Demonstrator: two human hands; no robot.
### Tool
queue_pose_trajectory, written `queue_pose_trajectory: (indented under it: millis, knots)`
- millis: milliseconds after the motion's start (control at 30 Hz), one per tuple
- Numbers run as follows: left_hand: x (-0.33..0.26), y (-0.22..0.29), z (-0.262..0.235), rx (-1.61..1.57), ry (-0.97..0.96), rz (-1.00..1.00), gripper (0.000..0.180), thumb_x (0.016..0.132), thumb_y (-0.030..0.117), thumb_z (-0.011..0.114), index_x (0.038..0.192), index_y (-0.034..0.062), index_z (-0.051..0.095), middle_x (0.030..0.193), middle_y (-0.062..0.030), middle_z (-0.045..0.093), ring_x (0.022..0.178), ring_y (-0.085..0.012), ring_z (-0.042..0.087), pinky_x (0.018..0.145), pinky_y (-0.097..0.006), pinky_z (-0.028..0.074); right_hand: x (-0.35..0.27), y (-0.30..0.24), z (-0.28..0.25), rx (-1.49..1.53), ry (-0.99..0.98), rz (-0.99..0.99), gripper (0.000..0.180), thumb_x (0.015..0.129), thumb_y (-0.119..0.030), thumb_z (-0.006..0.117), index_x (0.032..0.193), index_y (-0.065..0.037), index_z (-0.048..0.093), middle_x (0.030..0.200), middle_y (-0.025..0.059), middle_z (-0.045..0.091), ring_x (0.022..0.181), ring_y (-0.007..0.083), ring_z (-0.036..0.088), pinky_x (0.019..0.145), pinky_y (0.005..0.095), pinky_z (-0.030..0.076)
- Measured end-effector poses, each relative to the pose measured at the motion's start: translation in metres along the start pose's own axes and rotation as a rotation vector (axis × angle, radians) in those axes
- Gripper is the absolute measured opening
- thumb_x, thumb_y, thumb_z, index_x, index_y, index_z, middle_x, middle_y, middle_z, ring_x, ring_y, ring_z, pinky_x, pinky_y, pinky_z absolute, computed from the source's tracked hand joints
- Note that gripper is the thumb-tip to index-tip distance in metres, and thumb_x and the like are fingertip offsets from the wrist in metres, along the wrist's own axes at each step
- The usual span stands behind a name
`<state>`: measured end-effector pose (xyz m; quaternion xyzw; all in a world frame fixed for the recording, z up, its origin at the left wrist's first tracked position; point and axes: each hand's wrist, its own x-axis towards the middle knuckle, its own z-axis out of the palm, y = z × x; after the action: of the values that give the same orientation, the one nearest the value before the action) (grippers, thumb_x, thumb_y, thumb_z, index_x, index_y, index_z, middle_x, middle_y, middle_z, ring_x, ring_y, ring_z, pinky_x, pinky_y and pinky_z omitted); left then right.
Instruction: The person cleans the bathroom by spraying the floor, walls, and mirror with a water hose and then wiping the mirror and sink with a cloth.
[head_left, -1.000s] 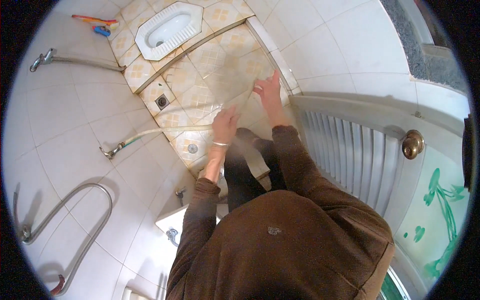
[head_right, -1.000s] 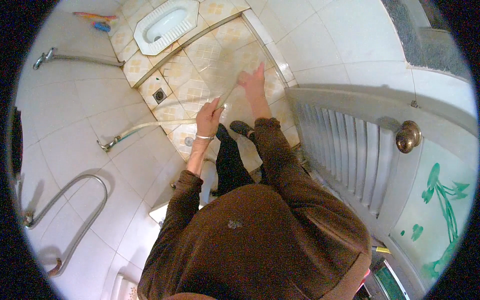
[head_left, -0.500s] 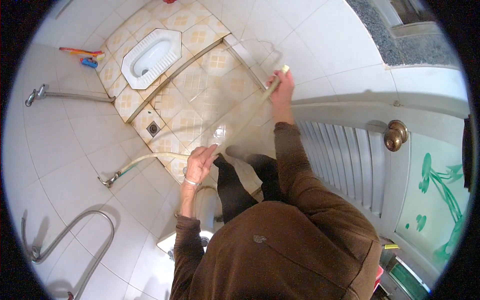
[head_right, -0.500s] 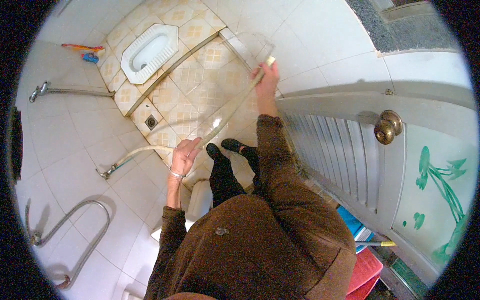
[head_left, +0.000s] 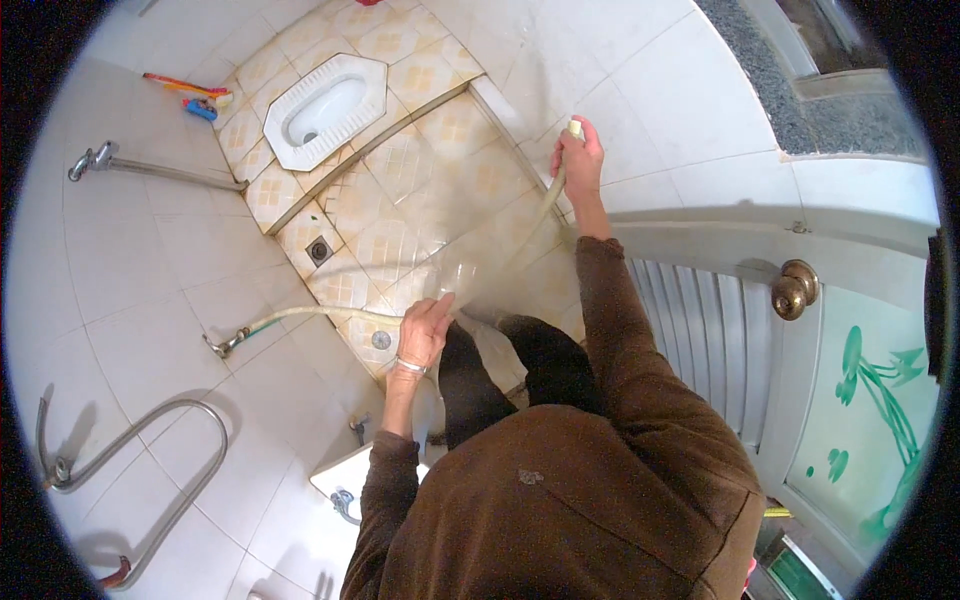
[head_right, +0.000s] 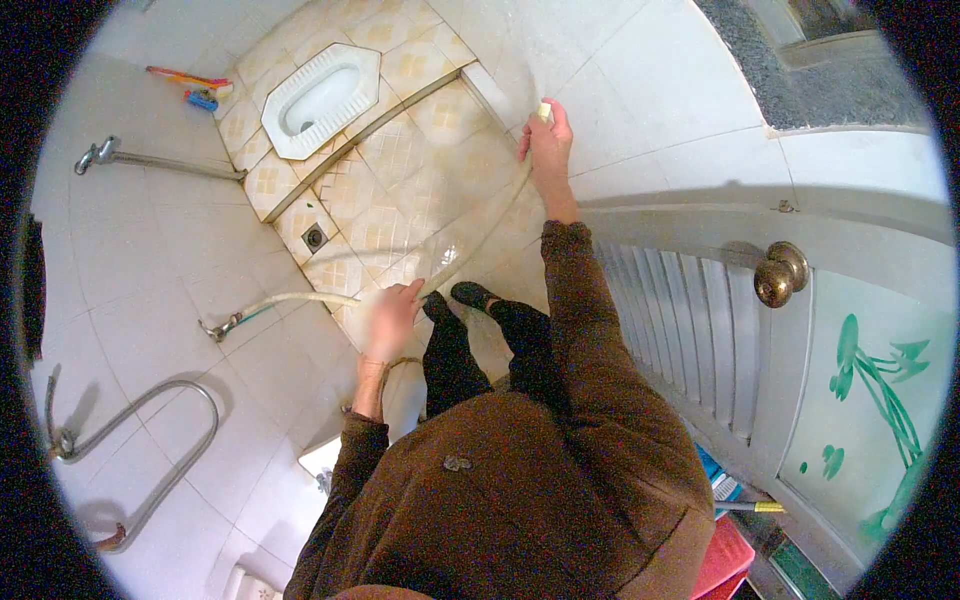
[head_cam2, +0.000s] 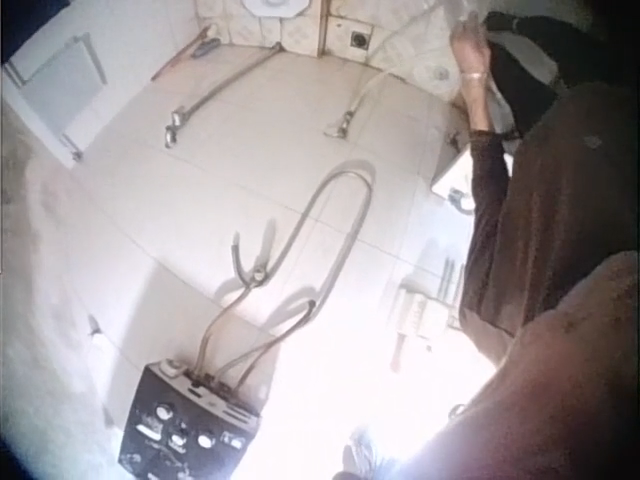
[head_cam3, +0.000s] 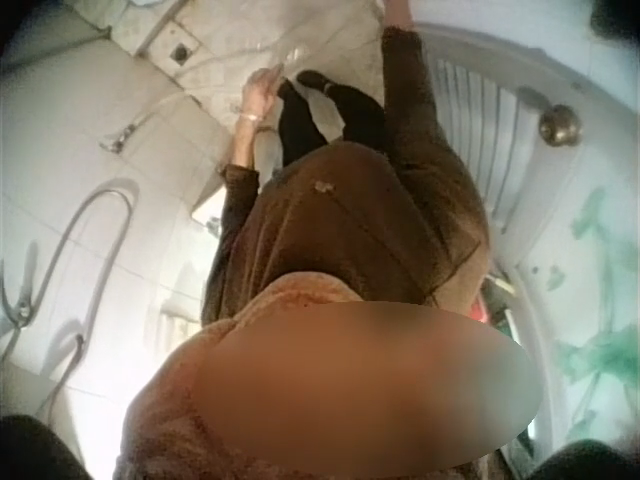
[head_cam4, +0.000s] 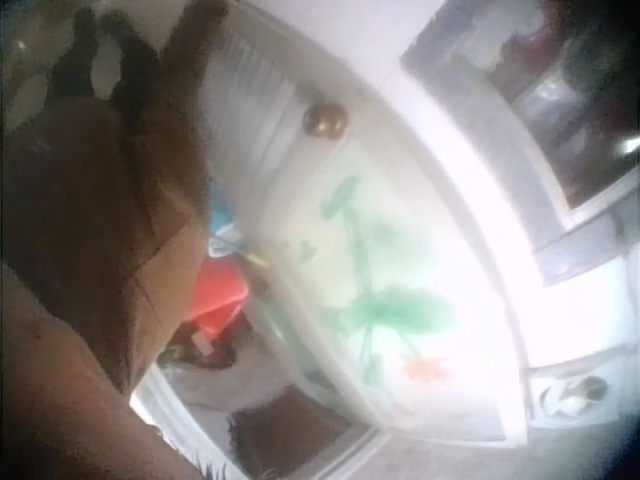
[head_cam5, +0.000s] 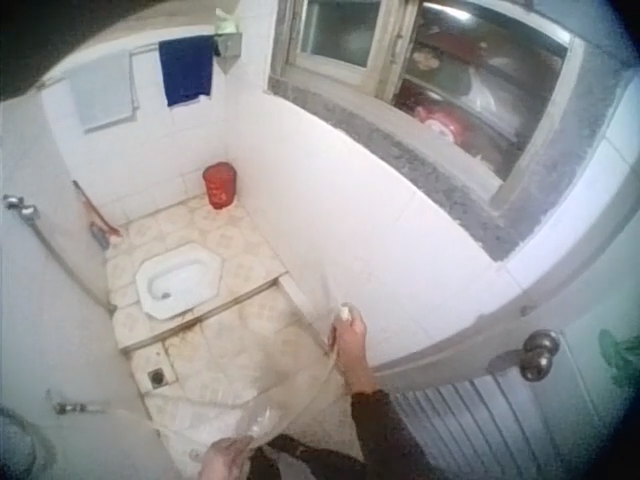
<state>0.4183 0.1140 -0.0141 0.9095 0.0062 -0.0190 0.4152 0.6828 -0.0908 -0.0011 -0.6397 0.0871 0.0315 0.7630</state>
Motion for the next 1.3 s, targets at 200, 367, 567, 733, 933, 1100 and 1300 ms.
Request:
queue_pose_trajectory:
  millis: [200,367,567,733,933,1100,1300]
  knots:
    - [-0.018,-0.009,0.002,-0.017,-0.044,-0.026,0.030,0.067,0.001,0.058,0.097,0.0032,0.057,0.073,-0.0159,0.054,0.069,-0.0341,0.052,0.061,-0.038,0.043,-0.021,0.050,-0.034,0.011,0.177,0.136,0.028,0.076,-0.003,0.047,0.104,0.000,0.044,0.058,0.0056,0.045,0.039,0.0144,0.042,0.033,0.0287,0.034]
    - [-0.043,-0.021,0.024,0.052,-0.290,-0.069,0.034,0.080,0.013,0.051,0.113,0.0076,0.049,0.082,-0.0127,0.052,0.076,-0.0275,0.050,0.065,-0.037,0.041,-0.062,0.085,-0.089,-0.062,0.350,0.299,0.018,0.075,-0.002,0.046,0.093,0.000,0.045,0.057,0.0076,0.047,0.038,0.0162,0.043,0.033,0.0307,0.035]
    - [-0.048,-0.018,0.037,0.173,-0.282,0.012,0.030,0.079,0.011,0.053,0.109,0.0080,0.051,0.076,-0.0114,0.051,0.070,-0.0255,0.050,0.060,-0.036,0.040,-0.087,0.096,-0.112,-0.016,0.556,0.333,0.037,0.076,-0.001,0.044,0.112,0.001,0.036,0.059,0.0089,0.047,0.040,0.0168,0.043,0.032,0.0308,0.034]
    - [-0.053,-0.030,0.040,0.176,-0.210,0.044,0.027,0.078,0.010,0.052,0.104,0.0084,0.055,0.072,-0.0112,0.050,0.065,-0.0246,0.049,0.057,-0.035,0.040,-0.067,0.104,-0.100,-0.119,0.239,0.407,0.038,0.077,-0.002,0.044,0.114,-0.001,0.037,0.059,0.0077,0.046,0.040,0.0160,0.042,0.033,0.0309,0.033]
    - [-0.049,-0.015,0.029,0.121,-0.134,-0.042,0.025,0.066,-0.001,0.054,0.089,0.0061,0.055,0.068,-0.0151,0.053,0.064,-0.0353,0.052,0.056,-0.041,0.042,-0.045,0.106,-0.048,-0.011,0.131,0.411,0.034,0.076,-0.003,0.045,0.109,-0.002,0.043,0.060,0.0060,0.047,0.040,0.0142,0.042,0.033,0.0291,0.034]
    - [-0.050,-0.016,0.031,0.091,-0.045,0.021,0.026,0.065,-0.001,0.056,0.090,0.0059,0.056,0.068,-0.0150,0.052,0.063,-0.0353,0.051,0.057,-0.041,0.042,-0.031,0.099,-0.030,0.036,0.073,0.392,0.033,0.075,-0.005,0.048,0.107,-0.003,0.043,0.059,0.0053,0.046,0.040,0.0141,0.042,0.032,0.0294,0.033]
    - [-0.039,0.010,0.014,-0.045,-0.026,-0.048,0.027,0.066,0.002,0.058,0.093,0.0070,0.057,0.068,-0.0143,0.052,0.064,-0.0343,0.051,0.058,-0.041,0.042,-0.041,0.102,-0.055,-0.059,0.229,0.352,0.028,0.073,-0.004,0.047,0.101,-0.003,0.045,0.056,0.0052,0.044,0.038,0.0144,0.041,0.031,0.0294,0.032]
